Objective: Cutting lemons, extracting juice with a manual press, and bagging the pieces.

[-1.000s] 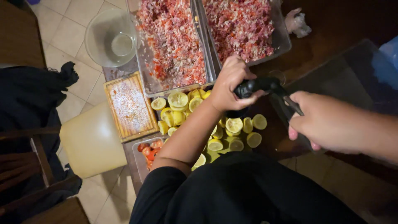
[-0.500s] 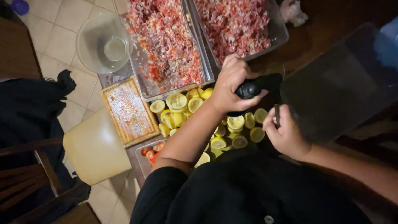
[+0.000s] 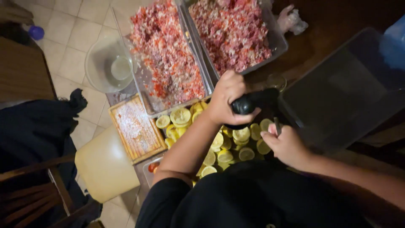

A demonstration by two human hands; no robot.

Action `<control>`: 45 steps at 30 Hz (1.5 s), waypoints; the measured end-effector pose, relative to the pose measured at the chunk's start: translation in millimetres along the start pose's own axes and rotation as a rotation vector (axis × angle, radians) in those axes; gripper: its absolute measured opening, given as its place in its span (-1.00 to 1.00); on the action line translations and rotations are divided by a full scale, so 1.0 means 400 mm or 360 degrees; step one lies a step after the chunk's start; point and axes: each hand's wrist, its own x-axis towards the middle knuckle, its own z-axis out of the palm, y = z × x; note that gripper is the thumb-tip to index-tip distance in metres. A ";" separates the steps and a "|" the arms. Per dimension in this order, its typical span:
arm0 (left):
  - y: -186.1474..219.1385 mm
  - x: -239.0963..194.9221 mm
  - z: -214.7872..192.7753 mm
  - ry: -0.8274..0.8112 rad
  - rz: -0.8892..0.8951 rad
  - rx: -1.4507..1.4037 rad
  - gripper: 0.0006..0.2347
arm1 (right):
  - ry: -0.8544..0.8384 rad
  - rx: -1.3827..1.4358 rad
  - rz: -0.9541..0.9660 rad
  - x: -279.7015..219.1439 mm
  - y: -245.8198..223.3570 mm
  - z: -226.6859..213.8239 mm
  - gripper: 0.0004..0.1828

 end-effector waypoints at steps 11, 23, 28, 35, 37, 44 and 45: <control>-0.010 -0.023 0.016 0.0057 -0.0033 -0.0057 -0.61 | 0.0394 -0.0088 -0.0834 0.079 0.044 0.061 -0.70; -0.013 -0.014 0.001 0.0082 -0.0033 -0.0034 -0.70 | -0.0182 0.0330 -0.0084 0.027 -0.081 0.039 -0.55; -0.016 -0.016 0.003 0.0097 -0.0031 -0.0047 -0.70 | -0.0012 0.0290 -0.0151 0.099 0.006 0.070 -0.63; -0.022 -0.020 0.016 0.0140 -0.0046 -0.0085 -0.69 | 0.0210 0.0202 -0.0432 0.078 0.007 0.072 -0.67; -0.018 -0.019 0.019 0.0157 -0.0055 -0.0069 -0.68 | 0.0204 0.0171 -0.0436 0.080 0.019 0.075 -0.69; -0.009 -0.010 0.016 0.0159 -0.0071 -0.0087 -0.66 | 0.0259 0.0104 -0.0715 0.091 0.053 0.087 -0.64; -0.003 -0.009 0.015 0.0143 -0.0070 -0.0082 -0.65 | 0.0282 0.0046 -0.0816 0.094 0.062 0.087 -0.69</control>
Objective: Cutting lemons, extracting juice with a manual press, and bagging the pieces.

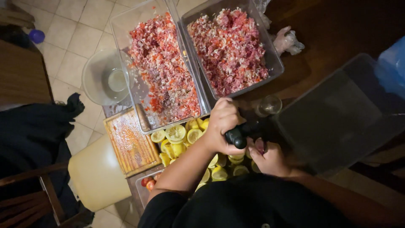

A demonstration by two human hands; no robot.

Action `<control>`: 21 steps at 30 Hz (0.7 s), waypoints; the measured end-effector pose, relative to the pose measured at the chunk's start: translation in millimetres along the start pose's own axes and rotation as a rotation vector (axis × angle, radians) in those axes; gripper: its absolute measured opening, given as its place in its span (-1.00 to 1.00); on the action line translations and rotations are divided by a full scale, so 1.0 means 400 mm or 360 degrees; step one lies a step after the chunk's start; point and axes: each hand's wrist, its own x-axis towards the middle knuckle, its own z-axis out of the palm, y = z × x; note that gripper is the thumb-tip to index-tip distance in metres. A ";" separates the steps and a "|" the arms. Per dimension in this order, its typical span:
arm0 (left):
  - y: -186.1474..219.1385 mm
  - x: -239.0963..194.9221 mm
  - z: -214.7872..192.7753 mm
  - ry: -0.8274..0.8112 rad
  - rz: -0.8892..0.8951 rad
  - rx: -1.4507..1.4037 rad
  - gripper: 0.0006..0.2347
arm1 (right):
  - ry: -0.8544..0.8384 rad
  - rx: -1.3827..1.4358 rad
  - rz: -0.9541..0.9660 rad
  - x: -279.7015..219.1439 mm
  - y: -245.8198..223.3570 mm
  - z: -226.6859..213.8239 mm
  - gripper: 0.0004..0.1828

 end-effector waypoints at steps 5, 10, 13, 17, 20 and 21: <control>-0.013 -0.009 0.009 0.0042 0.0037 -0.0020 -0.62 | 0.0041 0.0024 -0.0084 0.013 0.024 0.006 -0.65; 0.006 0.013 0.010 0.0047 0.0059 -0.0004 -0.69 | 0.0023 0.0112 0.0008 0.015 -0.002 -0.012 -0.66; 0.005 0.014 0.003 0.0039 0.0056 0.0015 -0.70 | 0.0014 0.0121 -0.0008 0.022 -0.021 -0.017 -0.66; -0.019 -0.006 0.000 0.0033 0.0099 0.0055 -0.70 | -0.0088 0.0236 0.0029 0.038 -0.031 -0.029 -0.60; -0.008 -0.008 -0.004 0.0037 0.0085 0.0061 -0.71 | -0.0191 0.0293 0.0159 0.010 -0.051 -0.045 -0.62; -0.006 -0.005 -0.007 0.0020 0.0083 0.0065 -0.72 | -0.0246 0.0324 0.0262 0.001 -0.066 -0.053 -0.65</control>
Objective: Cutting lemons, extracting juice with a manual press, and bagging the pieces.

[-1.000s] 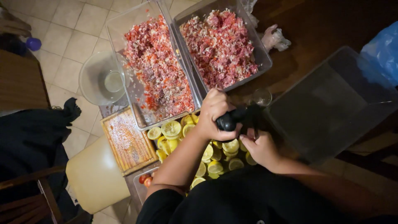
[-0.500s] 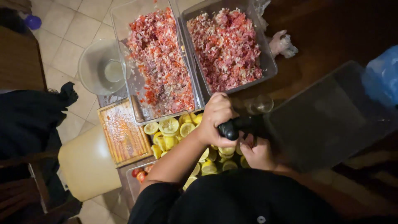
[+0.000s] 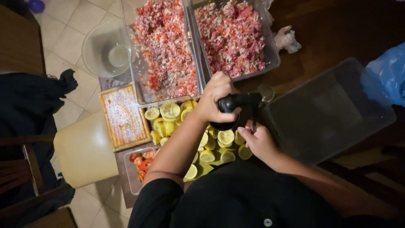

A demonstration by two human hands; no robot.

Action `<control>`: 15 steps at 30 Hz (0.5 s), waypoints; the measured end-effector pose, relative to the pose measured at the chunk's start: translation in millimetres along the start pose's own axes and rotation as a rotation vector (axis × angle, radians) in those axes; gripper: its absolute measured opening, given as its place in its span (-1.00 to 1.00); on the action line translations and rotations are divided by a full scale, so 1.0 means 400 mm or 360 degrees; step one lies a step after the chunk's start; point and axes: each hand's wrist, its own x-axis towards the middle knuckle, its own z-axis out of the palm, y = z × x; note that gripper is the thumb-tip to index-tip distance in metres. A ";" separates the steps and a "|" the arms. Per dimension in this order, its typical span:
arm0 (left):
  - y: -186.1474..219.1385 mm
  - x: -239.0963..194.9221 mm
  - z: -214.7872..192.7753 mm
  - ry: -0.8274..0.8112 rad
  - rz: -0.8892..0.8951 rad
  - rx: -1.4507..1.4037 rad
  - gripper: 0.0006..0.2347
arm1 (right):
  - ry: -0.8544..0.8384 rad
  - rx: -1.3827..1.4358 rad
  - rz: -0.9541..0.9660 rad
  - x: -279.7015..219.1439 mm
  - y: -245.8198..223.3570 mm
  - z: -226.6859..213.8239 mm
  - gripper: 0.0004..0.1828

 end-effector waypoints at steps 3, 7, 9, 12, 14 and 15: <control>-0.004 -0.009 0.004 0.0005 -0.0017 0.0005 -0.72 | -0.0019 0.0040 0.0083 -0.017 0.010 -0.010 -0.67; -0.001 -0.010 0.005 0.0014 -0.0041 0.0008 -0.72 | -0.0020 0.0055 0.0120 -0.058 -0.049 -0.026 -0.70; 0.003 -0.007 0.005 0.0014 -0.0032 0.0011 -0.71 | -0.0052 0.0081 0.0133 -0.076 -0.095 -0.036 -0.76; -0.002 -0.004 0.001 -0.0011 -0.0016 -0.0001 -0.74 | -0.0098 0.0035 0.0066 -0.089 -0.102 -0.048 -0.75; -0.006 -0.006 0.004 -0.0018 -0.0012 -0.0004 -0.73 | -0.0115 0.0028 0.0077 -0.085 -0.103 -0.050 -0.75; -0.008 -0.009 0.003 -0.0020 -0.0012 0.0001 -0.73 | -0.0142 0.0021 0.0088 -0.083 -0.105 -0.051 -0.75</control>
